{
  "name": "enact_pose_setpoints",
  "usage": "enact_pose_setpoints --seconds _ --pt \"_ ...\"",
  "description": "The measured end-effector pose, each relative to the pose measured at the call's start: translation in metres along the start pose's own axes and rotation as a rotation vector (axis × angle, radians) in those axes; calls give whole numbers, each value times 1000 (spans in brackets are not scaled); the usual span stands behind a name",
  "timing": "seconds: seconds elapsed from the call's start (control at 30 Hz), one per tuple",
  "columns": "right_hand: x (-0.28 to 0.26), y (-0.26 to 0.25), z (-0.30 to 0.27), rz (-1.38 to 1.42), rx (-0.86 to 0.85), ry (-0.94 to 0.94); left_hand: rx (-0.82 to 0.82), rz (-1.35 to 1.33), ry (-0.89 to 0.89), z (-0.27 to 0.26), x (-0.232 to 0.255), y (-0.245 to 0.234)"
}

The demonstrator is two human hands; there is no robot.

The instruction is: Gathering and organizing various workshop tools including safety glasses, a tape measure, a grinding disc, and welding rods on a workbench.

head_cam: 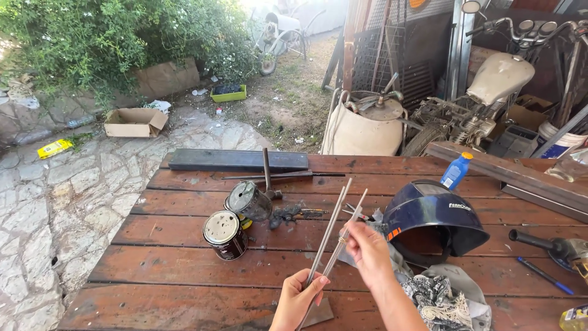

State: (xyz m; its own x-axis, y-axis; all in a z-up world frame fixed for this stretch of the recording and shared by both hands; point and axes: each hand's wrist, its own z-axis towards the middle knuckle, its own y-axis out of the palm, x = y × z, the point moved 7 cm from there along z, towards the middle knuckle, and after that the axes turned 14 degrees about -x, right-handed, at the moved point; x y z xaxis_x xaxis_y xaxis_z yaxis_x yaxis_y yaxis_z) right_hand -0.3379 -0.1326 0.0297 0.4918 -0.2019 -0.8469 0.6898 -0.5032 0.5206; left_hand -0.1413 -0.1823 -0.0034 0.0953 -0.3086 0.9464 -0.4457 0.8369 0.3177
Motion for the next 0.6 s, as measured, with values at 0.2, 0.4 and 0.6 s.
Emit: enact_pose_setpoints --seconds 0.2,0.4,0.6 --pt "-7 5 -3 -283 -163 36 104 69 108 1 -30 -20" --pt "25 41 -6 -142 -210 277 110 -63 -26 12 -37 -23" --pt "-18 37 26 -140 -165 197 54 6 107 4 -8 -24"
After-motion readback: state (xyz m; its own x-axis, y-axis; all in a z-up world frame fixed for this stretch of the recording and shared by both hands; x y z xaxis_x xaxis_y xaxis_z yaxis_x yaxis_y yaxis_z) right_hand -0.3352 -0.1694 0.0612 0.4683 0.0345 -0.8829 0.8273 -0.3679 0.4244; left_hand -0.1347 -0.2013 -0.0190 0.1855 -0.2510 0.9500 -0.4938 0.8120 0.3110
